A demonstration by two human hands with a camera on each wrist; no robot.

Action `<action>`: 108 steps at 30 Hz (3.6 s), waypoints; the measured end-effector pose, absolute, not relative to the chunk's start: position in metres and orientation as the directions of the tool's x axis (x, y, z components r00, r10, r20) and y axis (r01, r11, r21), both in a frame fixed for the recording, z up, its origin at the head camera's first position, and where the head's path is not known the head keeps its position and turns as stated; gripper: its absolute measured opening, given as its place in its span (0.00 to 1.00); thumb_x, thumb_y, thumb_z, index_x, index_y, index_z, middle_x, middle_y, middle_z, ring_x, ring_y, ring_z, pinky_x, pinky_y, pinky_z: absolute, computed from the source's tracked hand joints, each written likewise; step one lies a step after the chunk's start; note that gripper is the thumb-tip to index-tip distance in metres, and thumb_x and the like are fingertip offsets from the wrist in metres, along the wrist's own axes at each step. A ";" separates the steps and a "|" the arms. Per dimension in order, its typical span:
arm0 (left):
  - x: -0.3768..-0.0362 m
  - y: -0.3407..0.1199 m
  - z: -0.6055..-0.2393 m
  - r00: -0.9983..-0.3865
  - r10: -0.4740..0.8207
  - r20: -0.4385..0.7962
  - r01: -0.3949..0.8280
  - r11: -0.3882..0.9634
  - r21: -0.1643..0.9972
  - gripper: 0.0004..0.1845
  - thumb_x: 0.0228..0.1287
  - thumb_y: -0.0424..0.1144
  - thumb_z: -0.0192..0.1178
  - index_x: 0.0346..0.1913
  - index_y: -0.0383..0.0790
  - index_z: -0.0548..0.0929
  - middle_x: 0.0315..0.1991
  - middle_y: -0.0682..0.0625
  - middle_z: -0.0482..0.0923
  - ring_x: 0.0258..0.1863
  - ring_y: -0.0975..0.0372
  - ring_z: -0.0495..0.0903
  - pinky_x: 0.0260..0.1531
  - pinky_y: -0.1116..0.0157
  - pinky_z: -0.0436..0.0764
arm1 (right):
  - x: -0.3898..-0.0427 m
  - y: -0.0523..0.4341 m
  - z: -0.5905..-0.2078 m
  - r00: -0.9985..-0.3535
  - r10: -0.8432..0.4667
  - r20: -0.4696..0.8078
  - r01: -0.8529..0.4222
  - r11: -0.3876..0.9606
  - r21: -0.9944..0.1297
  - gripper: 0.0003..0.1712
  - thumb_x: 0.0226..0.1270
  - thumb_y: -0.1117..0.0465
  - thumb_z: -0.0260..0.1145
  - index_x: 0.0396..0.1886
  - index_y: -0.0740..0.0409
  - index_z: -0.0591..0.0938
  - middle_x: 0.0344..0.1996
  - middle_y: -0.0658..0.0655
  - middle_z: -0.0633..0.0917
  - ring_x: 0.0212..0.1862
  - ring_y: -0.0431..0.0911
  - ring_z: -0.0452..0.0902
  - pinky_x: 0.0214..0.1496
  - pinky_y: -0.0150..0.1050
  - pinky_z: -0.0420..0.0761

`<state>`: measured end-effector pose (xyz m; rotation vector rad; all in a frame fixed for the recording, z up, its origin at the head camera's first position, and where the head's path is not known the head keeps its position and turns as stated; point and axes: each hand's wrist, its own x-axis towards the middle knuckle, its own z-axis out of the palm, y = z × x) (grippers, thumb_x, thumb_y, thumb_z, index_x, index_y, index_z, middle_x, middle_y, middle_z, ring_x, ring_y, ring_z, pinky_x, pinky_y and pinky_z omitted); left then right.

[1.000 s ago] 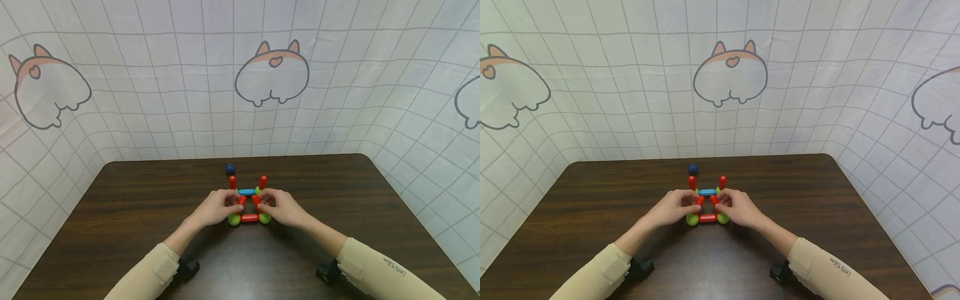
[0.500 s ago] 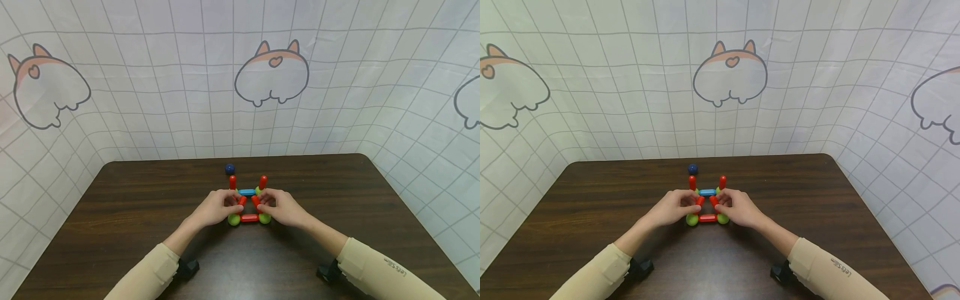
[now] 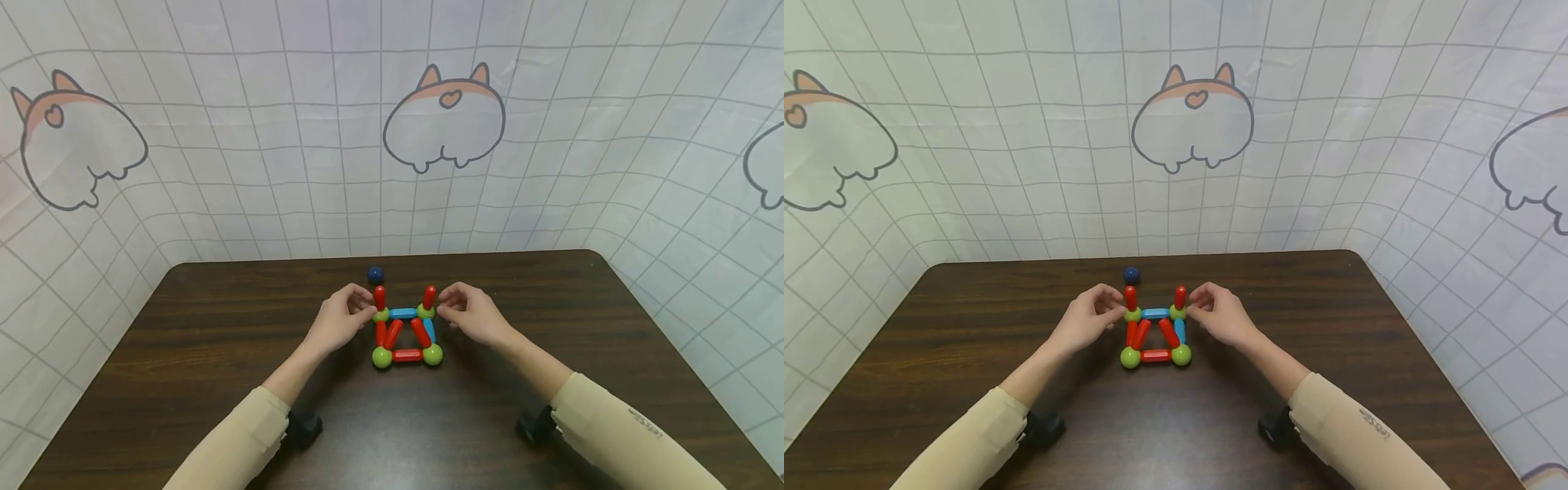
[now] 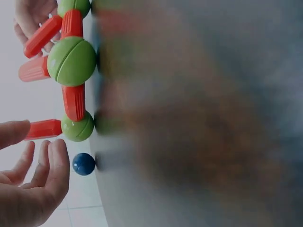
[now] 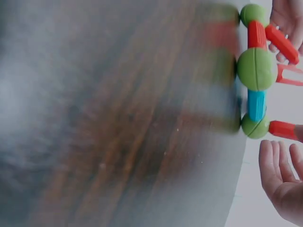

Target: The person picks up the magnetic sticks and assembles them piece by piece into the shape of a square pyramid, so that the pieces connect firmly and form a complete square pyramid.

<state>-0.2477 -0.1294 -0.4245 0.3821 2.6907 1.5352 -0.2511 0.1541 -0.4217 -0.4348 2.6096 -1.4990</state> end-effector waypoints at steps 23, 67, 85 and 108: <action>-0.261 -0.123 -0.427 -0.967 0.234 0.097 0.197 0.457 0.868 0.11 0.72 0.37 0.66 0.54 0.40 0.85 0.48 0.49 0.85 0.52 0.52 0.83 0.48 0.55 0.84 | -0.263 0.142 -0.425 -0.954 -0.282 0.100 -0.244 0.542 -0.804 0.12 0.74 0.62 0.67 0.54 0.59 0.84 0.45 0.56 0.88 0.51 0.53 0.84 0.53 0.52 0.81; -0.265 -0.122 -0.430 -0.931 0.356 0.080 0.252 0.471 0.845 0.15 0.71 0.37 0.67 0.58 0.43 0.87 0.52 0.52 0.85 0.53 0.55 0.82 0.52 0.54 0.82 | -0.260 0.145 -0.424 -0.927 -0.362 0.094 -0.294 0.550 -0.782 0.14 0.75 0.61 0.67 0.56 0.58 0.86 0.47 0.54 0.88 0.51 0.50 0.84 0.56 0.51 0.82; -0.260 -0.115 -0.426 -0.926 0.352 0.136 0.311 0.506 0.805 0.16 0.69 0.34 0.68 0.58 0.42 0.86 0.52 0.52 0.85 0.55 0.54 0.81 0.55 0.52 0.80 | -0.258 0.143 -0.425 -0.921 -0.370 0.122 -0.322 0.546 -0.774 0.14 0.74 0.60 0.68 0.56 0.58 0.86 0.50 0.53 0.87 0.55 0.53 0.80 0.60 0.55 0.78; -0.261 -0.115 -0.427 -0.921 0.362 0.141 0.311 0.467 0.828 0.13 0.67 0.31 0.70 0.52 0.44 0.88 0.46 0.55 0.86 0.50 0.57 0.82 0.53 0.54 0.81 | -0.257 0.144 -0.424 -0.901 -0.399 0.173 -0.371 0.498 -0.784 0.12 0.73 0.62 0.70 0.53 0.55 0.88 0.47 0.50 0.88 0.54 0.50 0.83 0.60 0.56 0.78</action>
